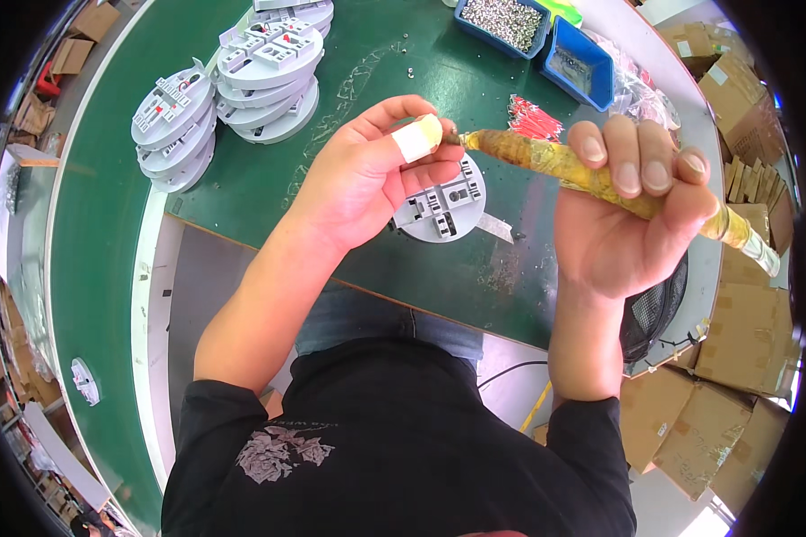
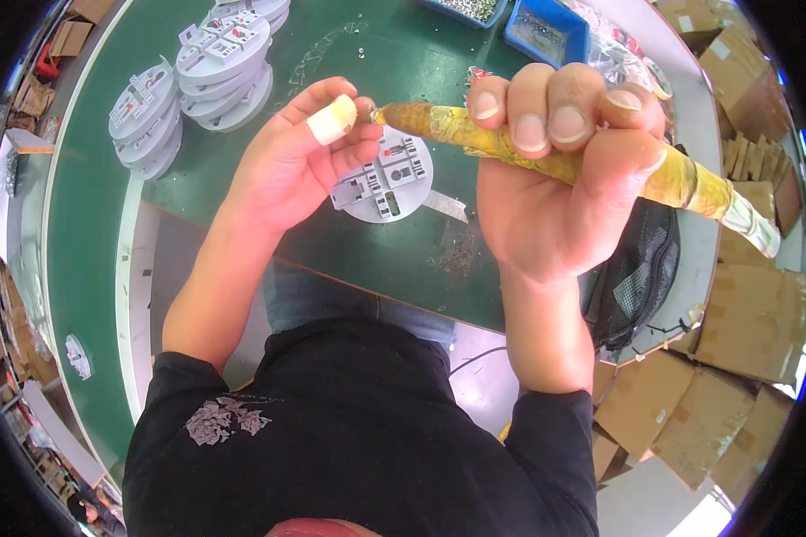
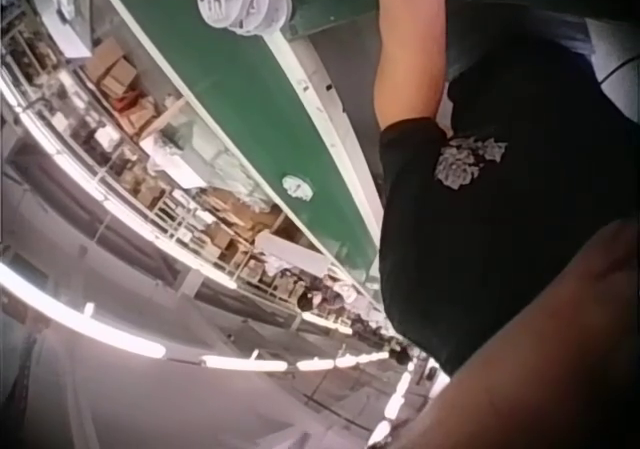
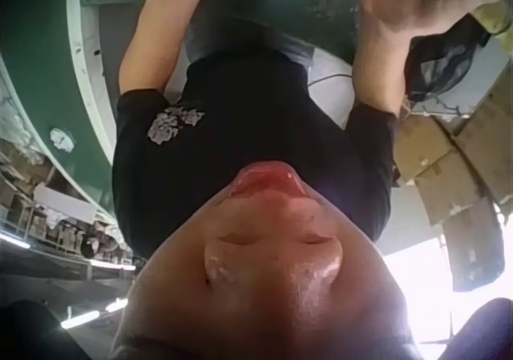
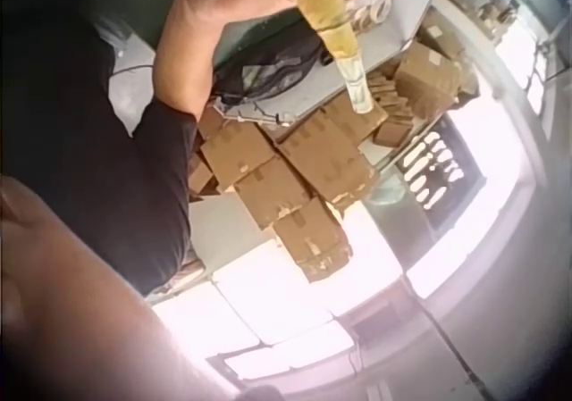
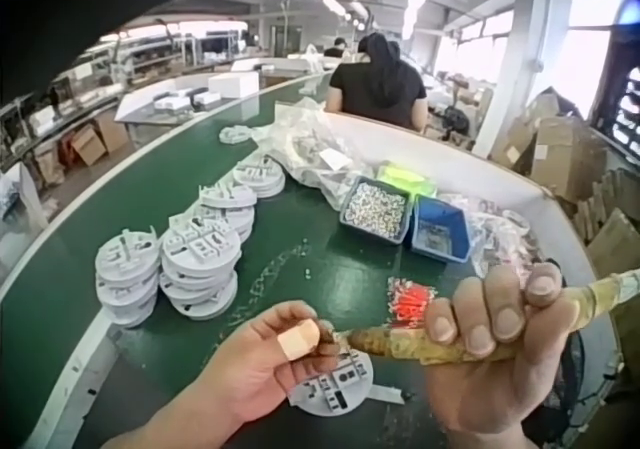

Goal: Assembling circular PCB modules into plastic housings using a specialized handheld tool on a factory production line.

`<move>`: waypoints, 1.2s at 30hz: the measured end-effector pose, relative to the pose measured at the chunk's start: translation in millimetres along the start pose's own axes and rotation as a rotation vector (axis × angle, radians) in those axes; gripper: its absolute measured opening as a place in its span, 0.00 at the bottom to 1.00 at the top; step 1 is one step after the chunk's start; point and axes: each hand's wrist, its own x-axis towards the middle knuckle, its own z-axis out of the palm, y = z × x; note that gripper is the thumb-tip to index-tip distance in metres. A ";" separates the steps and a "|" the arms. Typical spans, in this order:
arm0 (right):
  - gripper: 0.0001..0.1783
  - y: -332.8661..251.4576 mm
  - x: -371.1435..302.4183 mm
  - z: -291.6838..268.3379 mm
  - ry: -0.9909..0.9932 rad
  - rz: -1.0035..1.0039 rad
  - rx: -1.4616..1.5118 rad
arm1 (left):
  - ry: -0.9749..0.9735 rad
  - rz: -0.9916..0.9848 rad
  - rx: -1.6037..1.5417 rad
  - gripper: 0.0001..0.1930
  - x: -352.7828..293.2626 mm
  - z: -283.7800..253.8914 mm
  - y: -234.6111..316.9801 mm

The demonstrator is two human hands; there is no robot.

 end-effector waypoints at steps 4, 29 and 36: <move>0.16 -3.1 0.5 -1.3 -0.008 -0.022 0.015 | 0.090 0.028 -0.060 0.07 -2.6 3.9 -3.5; 0.11 -2.0 12.1 -1.9 0.124 0.206 0.207 | 0.032 0.189 0.402 0.12 -7.2 6.7 4.8; 0.11 9.6 12.2 -2.7 0.164 0.263 0.200 | 0.112 0.287 0.758 0.12 8.2 4.1 18.3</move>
